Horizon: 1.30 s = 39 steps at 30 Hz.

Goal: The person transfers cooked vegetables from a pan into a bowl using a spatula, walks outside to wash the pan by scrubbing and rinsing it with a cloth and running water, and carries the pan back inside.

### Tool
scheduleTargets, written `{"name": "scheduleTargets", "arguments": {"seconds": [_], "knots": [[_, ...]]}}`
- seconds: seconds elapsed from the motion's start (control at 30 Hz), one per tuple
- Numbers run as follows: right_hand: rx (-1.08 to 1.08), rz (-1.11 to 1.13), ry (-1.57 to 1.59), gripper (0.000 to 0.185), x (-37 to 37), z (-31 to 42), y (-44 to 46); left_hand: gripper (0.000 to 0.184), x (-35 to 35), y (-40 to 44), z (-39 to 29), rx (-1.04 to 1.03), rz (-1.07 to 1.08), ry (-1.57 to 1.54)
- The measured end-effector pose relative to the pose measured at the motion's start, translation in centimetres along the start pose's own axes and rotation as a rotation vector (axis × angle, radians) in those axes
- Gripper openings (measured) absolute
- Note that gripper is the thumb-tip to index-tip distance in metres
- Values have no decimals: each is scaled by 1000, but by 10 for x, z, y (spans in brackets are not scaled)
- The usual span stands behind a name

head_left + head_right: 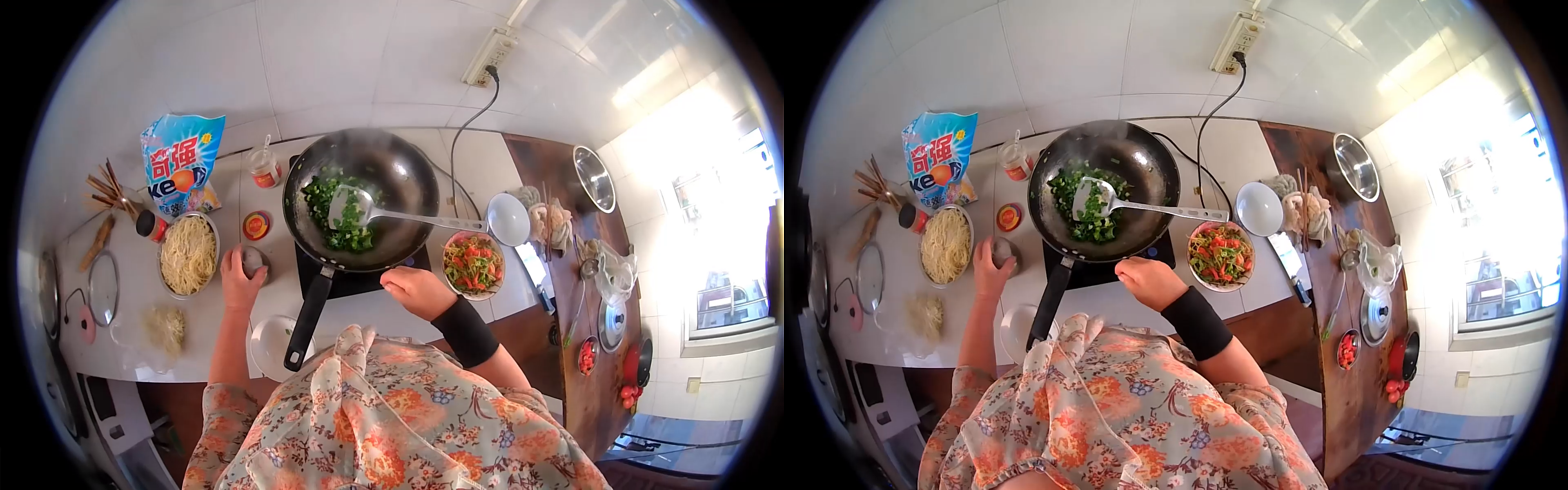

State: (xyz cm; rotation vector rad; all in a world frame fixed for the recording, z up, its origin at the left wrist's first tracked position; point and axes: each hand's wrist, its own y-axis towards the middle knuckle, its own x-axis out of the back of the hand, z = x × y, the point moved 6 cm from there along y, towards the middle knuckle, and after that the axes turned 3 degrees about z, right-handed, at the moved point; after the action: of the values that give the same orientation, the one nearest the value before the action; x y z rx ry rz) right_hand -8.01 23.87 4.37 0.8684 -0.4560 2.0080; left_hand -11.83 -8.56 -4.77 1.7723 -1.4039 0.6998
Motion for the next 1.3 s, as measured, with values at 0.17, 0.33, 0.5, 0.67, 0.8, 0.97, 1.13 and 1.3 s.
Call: {"name": "scheduleTargets", "arguments": {"seconds": [0.17,0.33,0.5,0.67,0.8,0.97,1.13,1.3], "knots": [[39,-104,-11,11,15,-11,1,51,29,-4,-32,-46,-108,150],[83,-235,-183,12,53,-22,28,29,11,-30,-92,55,316,-396],[22,-197,-573,25,54,-47,78,26,-47,-42,-115,344,678,-889],[-253,279,-664,26,25,-86,106,21,-63,-39,-125,671,957,-1026],[-150,267,-490,17,43,-83,114,16,-71,-40,-129,587,992,-1134],[-184,276,-255,24,71,-62,123,12,-66,-41,-143,426,872,-1126],[150,70,-459,38,65,-38,134,10,-61,-54,-156,418,732,-1071],[216,60,-411,44,26,-15,149,9,-36,-78,-170,458,599,-1127]]}}
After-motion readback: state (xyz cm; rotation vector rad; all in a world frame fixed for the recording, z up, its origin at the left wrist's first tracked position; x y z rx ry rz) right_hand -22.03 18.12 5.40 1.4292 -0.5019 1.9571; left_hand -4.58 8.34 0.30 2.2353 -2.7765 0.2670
